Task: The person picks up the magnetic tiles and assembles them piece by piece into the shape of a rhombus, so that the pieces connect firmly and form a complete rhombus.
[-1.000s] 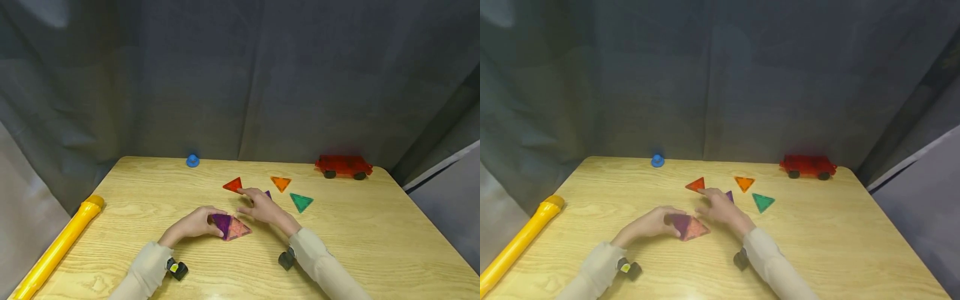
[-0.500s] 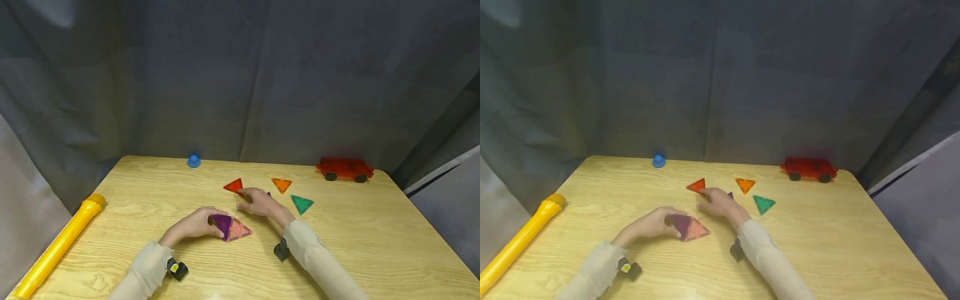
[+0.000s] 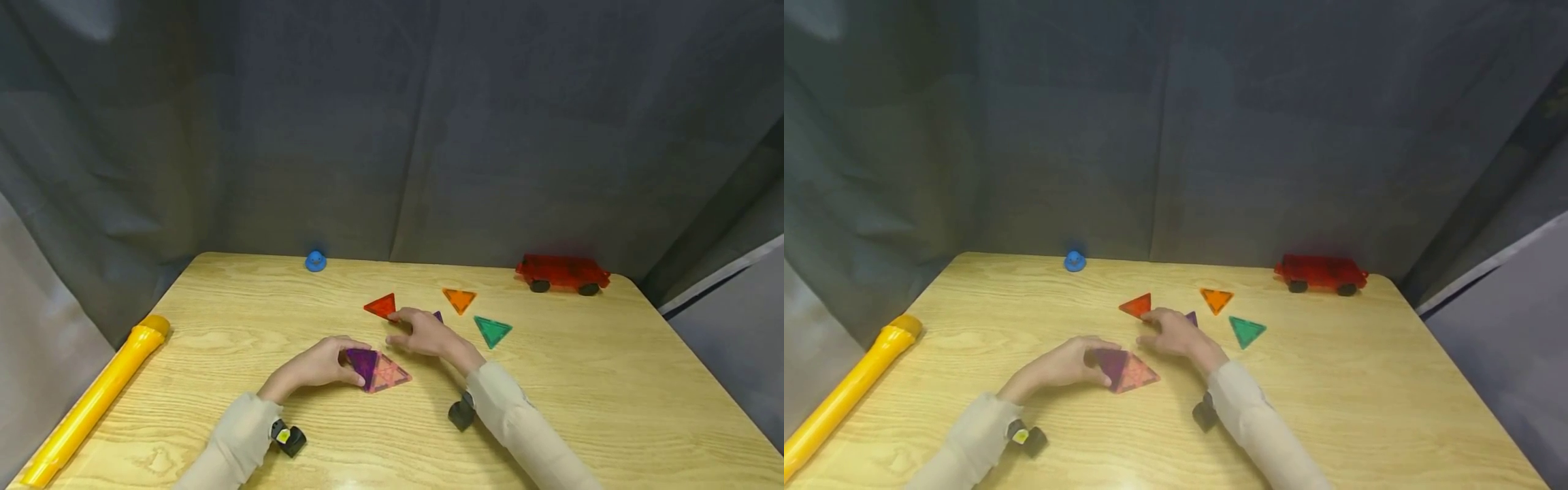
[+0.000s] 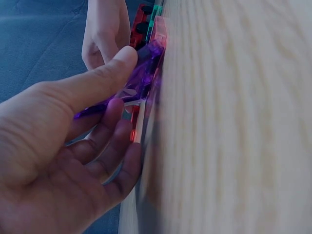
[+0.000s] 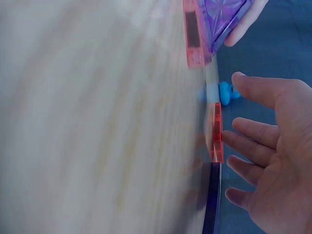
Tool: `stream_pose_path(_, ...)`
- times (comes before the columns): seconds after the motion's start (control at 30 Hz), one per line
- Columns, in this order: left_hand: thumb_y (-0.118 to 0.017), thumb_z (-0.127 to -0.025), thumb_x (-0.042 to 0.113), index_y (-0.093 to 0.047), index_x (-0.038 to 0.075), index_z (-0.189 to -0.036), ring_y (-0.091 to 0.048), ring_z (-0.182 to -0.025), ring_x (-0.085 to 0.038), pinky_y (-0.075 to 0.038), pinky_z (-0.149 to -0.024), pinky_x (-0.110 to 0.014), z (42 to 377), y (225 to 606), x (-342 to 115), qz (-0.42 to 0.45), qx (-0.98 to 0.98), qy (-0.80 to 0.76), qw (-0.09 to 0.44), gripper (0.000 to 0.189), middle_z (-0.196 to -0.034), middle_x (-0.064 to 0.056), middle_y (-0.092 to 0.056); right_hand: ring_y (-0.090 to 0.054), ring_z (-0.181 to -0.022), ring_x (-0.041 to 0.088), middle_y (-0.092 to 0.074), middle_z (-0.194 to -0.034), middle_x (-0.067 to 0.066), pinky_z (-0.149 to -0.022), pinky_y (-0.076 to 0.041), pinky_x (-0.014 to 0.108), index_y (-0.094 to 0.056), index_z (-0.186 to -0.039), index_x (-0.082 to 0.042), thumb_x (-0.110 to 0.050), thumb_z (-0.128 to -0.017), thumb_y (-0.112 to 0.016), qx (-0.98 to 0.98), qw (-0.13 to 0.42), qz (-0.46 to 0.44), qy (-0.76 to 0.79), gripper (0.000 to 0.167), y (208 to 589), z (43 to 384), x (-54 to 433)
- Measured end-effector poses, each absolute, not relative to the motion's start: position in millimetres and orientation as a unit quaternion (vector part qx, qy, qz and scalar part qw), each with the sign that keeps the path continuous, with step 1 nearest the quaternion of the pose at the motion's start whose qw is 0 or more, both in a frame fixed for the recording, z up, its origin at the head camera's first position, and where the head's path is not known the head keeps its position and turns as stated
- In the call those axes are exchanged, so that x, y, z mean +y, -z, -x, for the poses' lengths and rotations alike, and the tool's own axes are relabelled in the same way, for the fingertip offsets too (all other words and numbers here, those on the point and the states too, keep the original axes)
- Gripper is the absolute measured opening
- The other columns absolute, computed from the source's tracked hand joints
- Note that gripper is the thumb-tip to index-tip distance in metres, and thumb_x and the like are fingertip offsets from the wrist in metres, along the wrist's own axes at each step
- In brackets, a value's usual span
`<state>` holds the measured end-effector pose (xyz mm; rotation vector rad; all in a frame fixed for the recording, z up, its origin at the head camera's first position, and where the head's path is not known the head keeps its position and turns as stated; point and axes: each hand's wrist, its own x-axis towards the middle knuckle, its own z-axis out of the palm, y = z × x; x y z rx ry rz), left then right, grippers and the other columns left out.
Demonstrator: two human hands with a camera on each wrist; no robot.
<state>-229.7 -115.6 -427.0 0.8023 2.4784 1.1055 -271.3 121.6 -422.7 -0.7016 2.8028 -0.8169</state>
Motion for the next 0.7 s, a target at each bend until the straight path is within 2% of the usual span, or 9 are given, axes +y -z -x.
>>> stream_pose_path(0.23, -0.077, -0.08, 0.025, -0.056, 0.004, -0.131, -0.053, -0.115, -0.03, -0.044, -0.097, -0.047, 228.9, 426.1, -116.2, -0.279, 0.868, -0.382, 0.154, 0.059, -0.127, -0.014, -0.057, -0.036, -0.133, 0.041, -0.036, -0.147, 0.023, -0.108, -0.029, 0.054, -0.057, -0.131, -0.008, -0.032, -0.09, -0.066, 0.927, 0.084, 0.24, 0.278, 0.048, 420.9, 258.5, 123.7)
stream_pose_path(0.53, -0.077, -0.08, 0.024, -0.056, 0.003, -0.131, -0.054, -0.109, -0.027, -0.047, -0.091, -0.044, 229.2, 426.2, -116.1, -0.283, 0.865, -0.386, 0.154, 0.059, -0.126, -0.016, -0.057, -0.037, -0.132, 0.043, -0.038, -0.144, 0.026, -0.106, -0.031, 0.056, -0.061, -0.126, -0.006, -0.029, -0.089, -0.066, 0.913, 0.083, 0.263, 0.302, 0.044, 420.0, 242.4, 127.8)
stream_pose_path(0.7, -0.077, -0.081, 0.024, -0.056, 0.003, -0.131, -0.055, -0.102, -0.02, -0.048, -0.086, -0.036, 229.2, 426.9, -116.2, -0.284, 0.864, -0.386, 0.156, 0.059, -0.125, -0.013, -0.058, -0.034, -0.133, 0.044, -0.039, -0.144, 0.026, -0.106, -0.029, 0.059, -0.061, -0.125, -0.005, -0.03, -0.09, -0.066, 0.908, 0.089, 0.265, 0.311, 0.044, 420.1, 234.6, 130.5)
